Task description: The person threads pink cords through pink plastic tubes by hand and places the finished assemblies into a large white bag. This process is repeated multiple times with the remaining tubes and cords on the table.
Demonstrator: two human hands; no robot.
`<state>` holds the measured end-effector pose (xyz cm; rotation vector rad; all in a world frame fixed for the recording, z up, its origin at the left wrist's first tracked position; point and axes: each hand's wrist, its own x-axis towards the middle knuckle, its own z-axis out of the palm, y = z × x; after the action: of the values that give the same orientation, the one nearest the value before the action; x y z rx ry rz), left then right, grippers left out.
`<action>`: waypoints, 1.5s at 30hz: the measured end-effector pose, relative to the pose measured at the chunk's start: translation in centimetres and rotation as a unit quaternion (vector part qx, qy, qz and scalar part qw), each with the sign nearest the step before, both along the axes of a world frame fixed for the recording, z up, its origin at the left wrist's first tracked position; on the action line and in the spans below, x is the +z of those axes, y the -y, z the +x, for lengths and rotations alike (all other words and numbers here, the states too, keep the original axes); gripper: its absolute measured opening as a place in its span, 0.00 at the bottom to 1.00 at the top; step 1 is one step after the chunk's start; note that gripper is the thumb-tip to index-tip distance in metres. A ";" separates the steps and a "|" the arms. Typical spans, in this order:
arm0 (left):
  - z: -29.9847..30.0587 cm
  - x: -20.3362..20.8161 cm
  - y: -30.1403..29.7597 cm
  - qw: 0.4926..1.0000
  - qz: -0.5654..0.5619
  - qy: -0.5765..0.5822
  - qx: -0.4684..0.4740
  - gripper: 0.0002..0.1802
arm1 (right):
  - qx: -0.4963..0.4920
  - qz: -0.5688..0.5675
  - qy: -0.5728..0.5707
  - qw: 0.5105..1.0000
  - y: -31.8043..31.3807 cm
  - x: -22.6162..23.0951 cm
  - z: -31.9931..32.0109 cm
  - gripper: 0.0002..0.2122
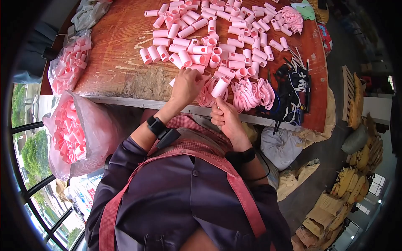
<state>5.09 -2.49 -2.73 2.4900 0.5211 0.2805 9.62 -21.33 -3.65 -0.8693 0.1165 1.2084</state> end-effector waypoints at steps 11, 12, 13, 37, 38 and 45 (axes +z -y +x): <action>-2.9 1.6 -1.3 0.799 -0.598 0.064 -0.022 0.07 | -0.022 -0.055 0.198 0.978 -3.3 4.0 1.3 0.13; -3.0 1.1 -0.5 0.799 -0.593 0.084 -0.047 0.06 | -0.026 -0.057 0.215 0.975 -3.9 4.3 1.2 0.13; -3.2 1.1 0.1 0.799 -0.588 0.105 -0.071 0.07 | -0.029 -0.059 0.233 0.970 -4.3 4.4 1.1 0.13; -7.7 3.3 -2.8 0.662 -0.718 0.189 0.103 0.16 | 0.340 -0.085 0.342 0.872 -5.5 4.7 -3.5 0.15; -7.5 3.5 -2.5 0.656 -0.719 0.195 0.120 0.15 | 0.343 -0.084 0.344 0.870 -5.5 5.2 -3.6 0.15; -6.1 5.3 -1.6 0.659 -0.674 0.309 0.125 0.15 | 0.296 0.014 0.047 0.954 -5.8 6.4 -4.5 0.15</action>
<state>-0.96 -0.87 2.52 0.7629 0.4754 0.5472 5.11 -15.57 2.78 -0.9673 -0.2579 1.7173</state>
